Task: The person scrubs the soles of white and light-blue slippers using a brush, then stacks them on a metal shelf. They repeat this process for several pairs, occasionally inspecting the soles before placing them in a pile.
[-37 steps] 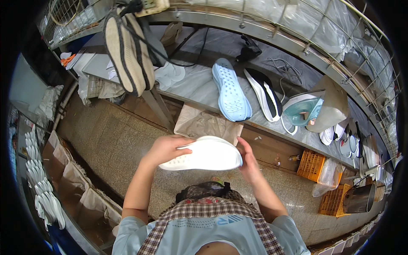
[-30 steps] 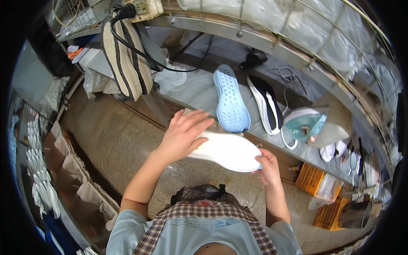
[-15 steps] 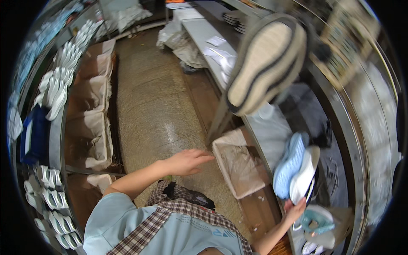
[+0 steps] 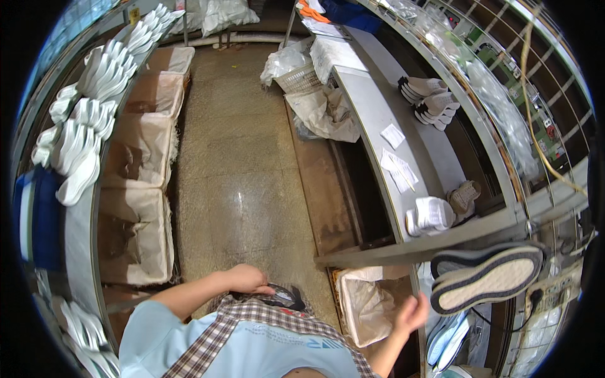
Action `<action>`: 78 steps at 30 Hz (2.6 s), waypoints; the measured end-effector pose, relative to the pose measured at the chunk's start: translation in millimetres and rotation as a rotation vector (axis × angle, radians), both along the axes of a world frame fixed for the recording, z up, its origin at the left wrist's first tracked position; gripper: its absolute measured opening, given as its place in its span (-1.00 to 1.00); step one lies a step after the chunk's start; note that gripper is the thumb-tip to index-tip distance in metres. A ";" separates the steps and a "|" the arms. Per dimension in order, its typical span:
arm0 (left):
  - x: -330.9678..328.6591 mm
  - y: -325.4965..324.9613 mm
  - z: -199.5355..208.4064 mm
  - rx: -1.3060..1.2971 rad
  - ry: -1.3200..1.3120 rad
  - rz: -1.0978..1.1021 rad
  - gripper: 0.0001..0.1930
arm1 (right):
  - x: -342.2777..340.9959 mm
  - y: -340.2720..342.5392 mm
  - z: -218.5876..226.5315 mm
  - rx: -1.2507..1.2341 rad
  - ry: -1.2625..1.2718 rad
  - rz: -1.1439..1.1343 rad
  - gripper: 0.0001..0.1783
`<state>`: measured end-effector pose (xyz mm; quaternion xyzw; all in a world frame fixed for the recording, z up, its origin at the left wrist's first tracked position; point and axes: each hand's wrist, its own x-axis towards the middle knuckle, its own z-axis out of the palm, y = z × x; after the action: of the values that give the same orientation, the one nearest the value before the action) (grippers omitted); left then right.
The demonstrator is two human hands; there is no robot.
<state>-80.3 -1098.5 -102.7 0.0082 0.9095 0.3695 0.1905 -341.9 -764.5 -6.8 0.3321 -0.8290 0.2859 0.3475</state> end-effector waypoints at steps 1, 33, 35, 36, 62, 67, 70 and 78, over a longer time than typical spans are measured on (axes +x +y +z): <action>0.0 -15.5 -2.1 -0.049 0.053 0.083 -0.53 | -4.9 -45.0 3.1 0.095 -0.064 0.170 -0.83; -60.2 -780.9 -7.9 -0.115 0.100 1.289 -0.35 | -79.2 -1149.6 -15.2 0.467 -0.316 1.680 -0.91; -62.3 -840.8 2.6 -0.047 0.129 1.336 -0.33 | -78.6 -1208.0 -5.3 0.531 -0.301 1.667 -0.91; -64.0 -866.9 8.7 -0.092 0.182 1.349 -0.35 | -77.3 -1233.5 -2.3 0.557 -0.310 1.661 -0.91; -41.8 -1327.2 95.5 -0.167 1.514 2.513 -0.47 | 67.6 -1956.7 -52.0 0.758 -1.766 1.400 -0.37; 1.4 -1354.9 115.5 -0.339 1.604 2.582 -0.45 | 82.5 -1985.9 -21.7 0.932 -1.910 1.441 -0.43; 21.0 -1368.6 131.0 -0.302 1.879 2.534 -0.42 | 81.9 -1974.6 31.4 1.012 -1.908 1.689 -0.46; 76.3 -1413.9 158.6 -0.297 2.062 2.288 -0.56 | 175.0 -1897.5 114.3 1.274 -2.215 2.034 -0.63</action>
<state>-4.0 -2512.4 55.9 -0.4443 0.1897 0.0567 -0.8737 -166.9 -2661.9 107.5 -0.4363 0.0885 -0.1002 0.8898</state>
